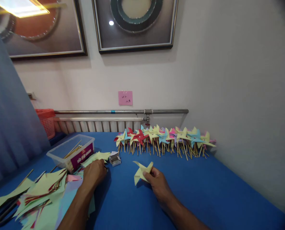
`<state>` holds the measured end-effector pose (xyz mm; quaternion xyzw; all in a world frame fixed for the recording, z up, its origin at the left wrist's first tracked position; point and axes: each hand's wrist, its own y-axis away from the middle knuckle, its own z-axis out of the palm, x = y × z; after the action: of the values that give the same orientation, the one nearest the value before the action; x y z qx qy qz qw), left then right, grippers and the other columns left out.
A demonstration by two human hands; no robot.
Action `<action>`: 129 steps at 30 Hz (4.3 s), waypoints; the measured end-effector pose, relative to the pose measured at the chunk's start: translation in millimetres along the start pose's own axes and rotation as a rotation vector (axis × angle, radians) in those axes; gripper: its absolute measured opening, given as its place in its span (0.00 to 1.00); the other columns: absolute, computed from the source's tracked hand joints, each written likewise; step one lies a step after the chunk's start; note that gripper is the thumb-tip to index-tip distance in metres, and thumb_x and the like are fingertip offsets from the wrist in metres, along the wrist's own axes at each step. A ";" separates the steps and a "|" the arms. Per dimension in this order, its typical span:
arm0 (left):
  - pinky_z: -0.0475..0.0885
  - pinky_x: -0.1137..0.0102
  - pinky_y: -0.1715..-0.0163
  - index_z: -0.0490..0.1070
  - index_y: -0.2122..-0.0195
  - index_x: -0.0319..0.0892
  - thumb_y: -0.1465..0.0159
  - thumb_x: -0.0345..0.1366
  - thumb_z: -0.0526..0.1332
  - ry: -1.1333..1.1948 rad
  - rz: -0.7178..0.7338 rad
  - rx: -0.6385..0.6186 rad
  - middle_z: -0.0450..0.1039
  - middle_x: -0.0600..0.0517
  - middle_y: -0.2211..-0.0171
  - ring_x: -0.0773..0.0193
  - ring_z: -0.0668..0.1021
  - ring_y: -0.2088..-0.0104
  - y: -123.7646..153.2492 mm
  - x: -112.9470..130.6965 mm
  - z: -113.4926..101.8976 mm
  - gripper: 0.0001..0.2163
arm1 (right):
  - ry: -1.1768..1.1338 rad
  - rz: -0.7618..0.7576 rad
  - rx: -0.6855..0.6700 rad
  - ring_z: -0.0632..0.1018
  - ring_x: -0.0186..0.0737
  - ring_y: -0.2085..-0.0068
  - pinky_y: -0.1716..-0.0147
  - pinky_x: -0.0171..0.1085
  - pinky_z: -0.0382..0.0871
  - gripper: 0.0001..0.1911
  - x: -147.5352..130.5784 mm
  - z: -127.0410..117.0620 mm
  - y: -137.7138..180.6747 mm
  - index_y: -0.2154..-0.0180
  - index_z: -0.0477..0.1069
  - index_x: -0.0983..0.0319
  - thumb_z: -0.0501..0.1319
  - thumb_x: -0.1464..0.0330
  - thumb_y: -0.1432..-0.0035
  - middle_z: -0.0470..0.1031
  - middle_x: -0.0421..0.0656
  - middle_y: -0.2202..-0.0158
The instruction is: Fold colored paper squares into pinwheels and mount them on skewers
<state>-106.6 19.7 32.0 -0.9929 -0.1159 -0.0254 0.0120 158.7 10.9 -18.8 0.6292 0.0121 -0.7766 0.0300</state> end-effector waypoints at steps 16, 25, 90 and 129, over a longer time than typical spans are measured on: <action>0.68 0.62 0.65 0.75 0.58 0.41 0.36 0.30 0.52 0.102 -0.047 0.088 0.81 0.36 0.58 0.44 0.82 0.57 -2.0 -7.0 -1.5 0.12 | 0.081 -0.018 0.009 0.83 0.52 0.60 0.58 0.44 0.75 0.23 2.8 -3.3 -1.8 0.60 0.80 0.64 0.72 0.55 0.53 0.84 0.48 0.64; 0.57 0.74 0.76 0.72 0.73 0.43 0.48 0.28 0.59 1.185 0.169 0.066 0.67 0.58 0.80 0.68 0.66 0.79 9.9 48.9 22.6 0.04 | 0.011 -0.002 0.031 0.84 0.56 0.56 0.56 0.47 0.77 0.20 -3.0 0.9 1.4 0.60 0.81 0.62 0.72 0.58 0.53 0.85 0.47 0.64; 0.60 0.72 0.72 0.67 0.74 0.43 0.42 0.36 0.57 1.177 0.371 0.005 0.67 0.57 0.77 0.66 0.68 0.74 40.6 96.4 43.9 0.06 | -0.584 0.212 -0.048 0.85 0.46 0.55 0.50 0.44 0.79 0.20 -10.8 4.6 9.9 0.61 0.76 0.62 0.79 0.68 0.55 0.85 0.46 0.59; 0.69 0.62 0.42 0.74 0.74 0.44 0.42 0.37 0.63 1.400 0.505 -0.052 0.76 0.44 0.46 0.50 0.71 0.37 49.8 94.7 26.1 0.06 | -0.230 0.005 -0.068 0.74 0.38 0.70 0.66 0.37 0.68 0.23 -4.2 15.7 11.9 0.62 0.80 0.62 0.79 0.56 0.57 0.79 0.40 0.69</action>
<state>-1.9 -6.2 10.1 -0.7409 0.1514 -0.6510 0.0651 145.0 -1.7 -11.2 0.5344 0.0333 -0.8428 0.0547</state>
